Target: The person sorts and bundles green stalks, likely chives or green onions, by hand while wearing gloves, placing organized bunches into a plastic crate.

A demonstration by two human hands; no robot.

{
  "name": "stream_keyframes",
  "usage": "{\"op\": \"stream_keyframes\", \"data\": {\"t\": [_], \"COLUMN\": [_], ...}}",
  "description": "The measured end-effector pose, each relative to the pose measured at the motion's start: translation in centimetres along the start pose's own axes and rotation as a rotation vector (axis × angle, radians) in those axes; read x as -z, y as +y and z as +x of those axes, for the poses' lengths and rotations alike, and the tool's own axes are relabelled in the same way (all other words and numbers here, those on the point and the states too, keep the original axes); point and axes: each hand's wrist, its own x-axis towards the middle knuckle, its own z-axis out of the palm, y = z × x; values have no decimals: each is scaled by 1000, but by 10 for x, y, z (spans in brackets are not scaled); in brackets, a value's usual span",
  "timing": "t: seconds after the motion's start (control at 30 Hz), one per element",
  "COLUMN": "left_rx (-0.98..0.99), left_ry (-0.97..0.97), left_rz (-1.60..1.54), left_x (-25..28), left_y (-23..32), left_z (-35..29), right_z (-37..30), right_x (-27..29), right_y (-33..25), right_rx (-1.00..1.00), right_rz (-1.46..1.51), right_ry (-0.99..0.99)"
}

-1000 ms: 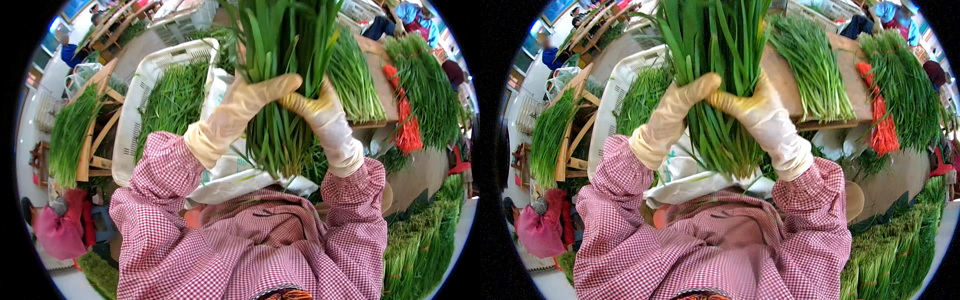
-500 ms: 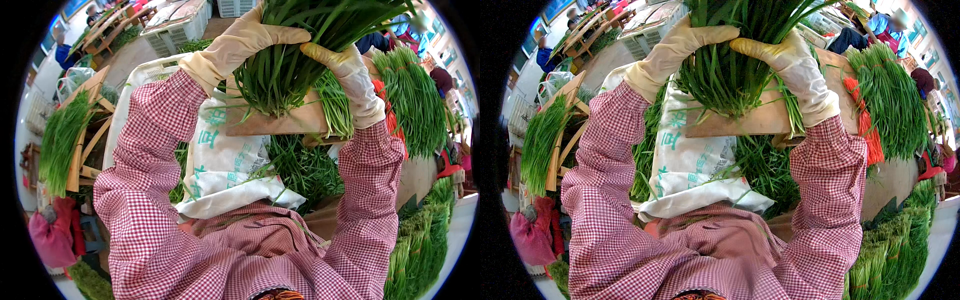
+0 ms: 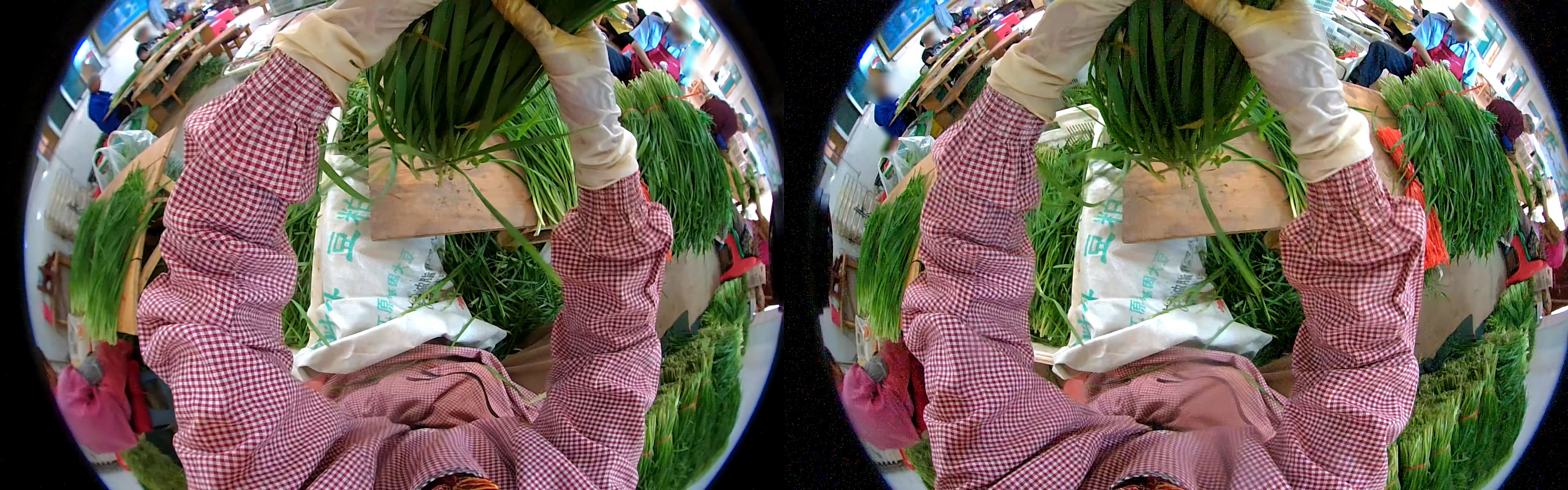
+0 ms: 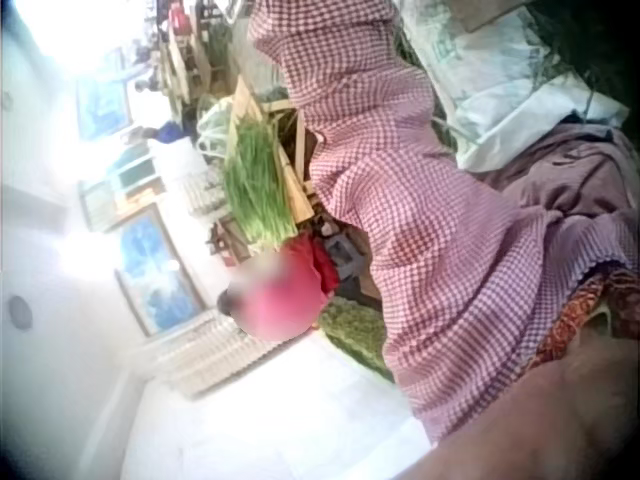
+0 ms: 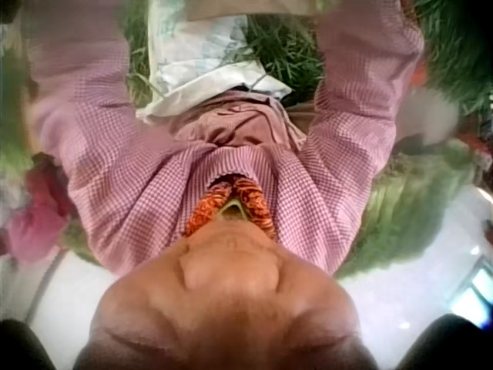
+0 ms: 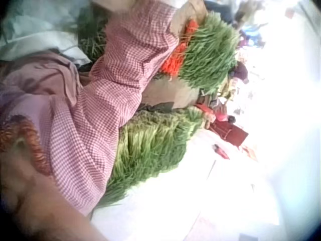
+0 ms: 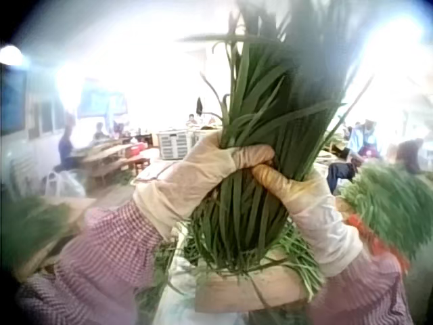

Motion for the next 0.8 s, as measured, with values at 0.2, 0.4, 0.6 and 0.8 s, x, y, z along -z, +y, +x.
{"op": "stream_keyframes", "data": {"t": [0.2, 0.4, 0.6, 0.8], "left_rx": [57, 14, 133, 48], "left_ry": [31, 148, 163, 306], "left_rz": [219, 103, 191, 234], "left_x": [17, -10, -6, -13], "left_y": [-68, -41, -29, -22], "left_z": [-14, -6, -15, -18], "right_z": [-9, -15, -18, -15], "right_x": [43, 22, 20, 7], "right_y": [60, 40, 36, 15], "right_rx": [22, 69, -37, -57], "right_rz": [-178, -127, -122, -142], "right_ry": [-116, 48, 0, -79]}}
